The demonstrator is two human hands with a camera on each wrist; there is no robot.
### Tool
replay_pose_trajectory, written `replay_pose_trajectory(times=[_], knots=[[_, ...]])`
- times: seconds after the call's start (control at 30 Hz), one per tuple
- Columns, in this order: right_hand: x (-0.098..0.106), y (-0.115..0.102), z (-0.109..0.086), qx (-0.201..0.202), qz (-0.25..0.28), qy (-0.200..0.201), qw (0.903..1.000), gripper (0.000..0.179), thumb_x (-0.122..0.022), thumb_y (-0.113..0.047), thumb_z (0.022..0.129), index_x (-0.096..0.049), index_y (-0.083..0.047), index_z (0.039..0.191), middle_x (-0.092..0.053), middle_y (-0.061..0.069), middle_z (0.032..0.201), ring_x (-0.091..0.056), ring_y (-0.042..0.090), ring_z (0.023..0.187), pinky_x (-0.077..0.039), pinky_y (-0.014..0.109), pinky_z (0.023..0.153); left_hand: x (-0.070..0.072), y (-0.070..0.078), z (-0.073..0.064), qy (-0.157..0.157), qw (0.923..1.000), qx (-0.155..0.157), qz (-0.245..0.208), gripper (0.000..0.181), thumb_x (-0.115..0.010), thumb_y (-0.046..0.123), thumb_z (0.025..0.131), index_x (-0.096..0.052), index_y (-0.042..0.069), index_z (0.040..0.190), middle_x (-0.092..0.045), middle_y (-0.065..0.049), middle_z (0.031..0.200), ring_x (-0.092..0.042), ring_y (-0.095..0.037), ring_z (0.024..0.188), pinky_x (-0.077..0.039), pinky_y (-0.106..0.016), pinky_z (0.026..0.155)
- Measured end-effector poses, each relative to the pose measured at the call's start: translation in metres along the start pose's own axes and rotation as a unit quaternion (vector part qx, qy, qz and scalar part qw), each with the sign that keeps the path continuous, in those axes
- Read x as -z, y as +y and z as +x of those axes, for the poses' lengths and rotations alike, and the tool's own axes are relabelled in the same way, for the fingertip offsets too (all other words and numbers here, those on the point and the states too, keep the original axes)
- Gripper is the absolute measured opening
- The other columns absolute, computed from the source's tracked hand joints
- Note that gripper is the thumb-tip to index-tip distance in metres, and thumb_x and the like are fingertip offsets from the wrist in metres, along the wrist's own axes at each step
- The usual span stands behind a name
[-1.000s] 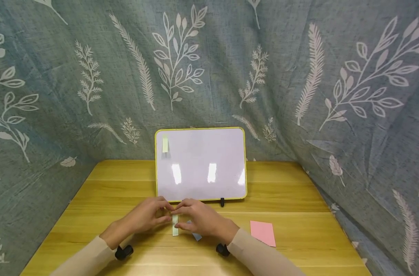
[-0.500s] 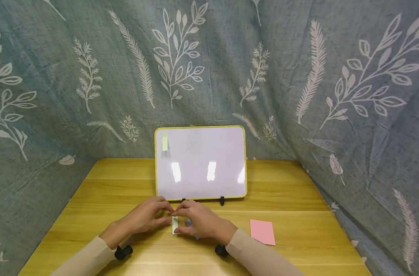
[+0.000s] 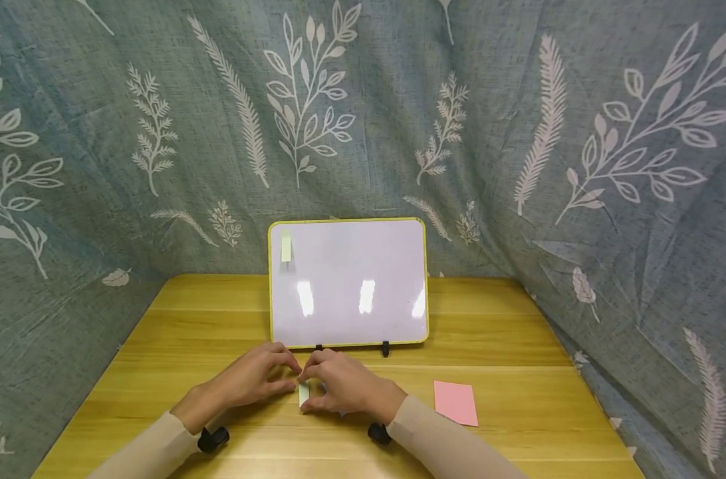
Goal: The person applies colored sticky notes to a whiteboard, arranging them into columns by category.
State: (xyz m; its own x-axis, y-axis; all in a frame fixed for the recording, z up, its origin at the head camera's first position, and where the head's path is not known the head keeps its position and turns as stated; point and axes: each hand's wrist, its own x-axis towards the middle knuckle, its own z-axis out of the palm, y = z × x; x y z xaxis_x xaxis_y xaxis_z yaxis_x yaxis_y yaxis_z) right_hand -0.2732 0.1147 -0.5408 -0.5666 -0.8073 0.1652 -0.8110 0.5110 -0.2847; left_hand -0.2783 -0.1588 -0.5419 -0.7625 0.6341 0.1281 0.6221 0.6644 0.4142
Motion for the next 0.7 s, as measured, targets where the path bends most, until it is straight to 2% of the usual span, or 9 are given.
replay_pose_trajectory(times=[0.37,0.7], knots=[[-0.0014,-0.0006,0.0019,-0.022,-0.012,-0.021,0.9995,0.044,-0.093,-0.049,0.101,-0.087,-0.019,0.133,-0.074,-0.002,0.140,-0.073,0.014,0.127,-0.062,0.027,0.110,0.0031,0.0017,-0.0019,-0.007,1.0000,0.000,-0.004,0.021,-0.088,0.036,0.107,-0.089,0.025,0.125,-0.076,0.006,0.126,-0.072,-0.020,0.119,-0.064,-0.048,0.105],[-0.0008,0.0010,0.0025,-0.015,-0.013,-0.017,0.9997,0.038,-0.091,-0.045,0.104,-0.087,-0.019,0.131,-0.075,0.000,0.140,-0.074,0.016,0.126,-0.063,0.028,0.109,0.0038,0.0010,-0.0008,-0.007,1.0000,-0.002,-0.004,0.019,-0.088,0.035,0.107,-0.089,0.026,0.124,-0.076,0.005,0.128,-0.072,-0.022,0.123,-0.065,-0.049,0.107]])
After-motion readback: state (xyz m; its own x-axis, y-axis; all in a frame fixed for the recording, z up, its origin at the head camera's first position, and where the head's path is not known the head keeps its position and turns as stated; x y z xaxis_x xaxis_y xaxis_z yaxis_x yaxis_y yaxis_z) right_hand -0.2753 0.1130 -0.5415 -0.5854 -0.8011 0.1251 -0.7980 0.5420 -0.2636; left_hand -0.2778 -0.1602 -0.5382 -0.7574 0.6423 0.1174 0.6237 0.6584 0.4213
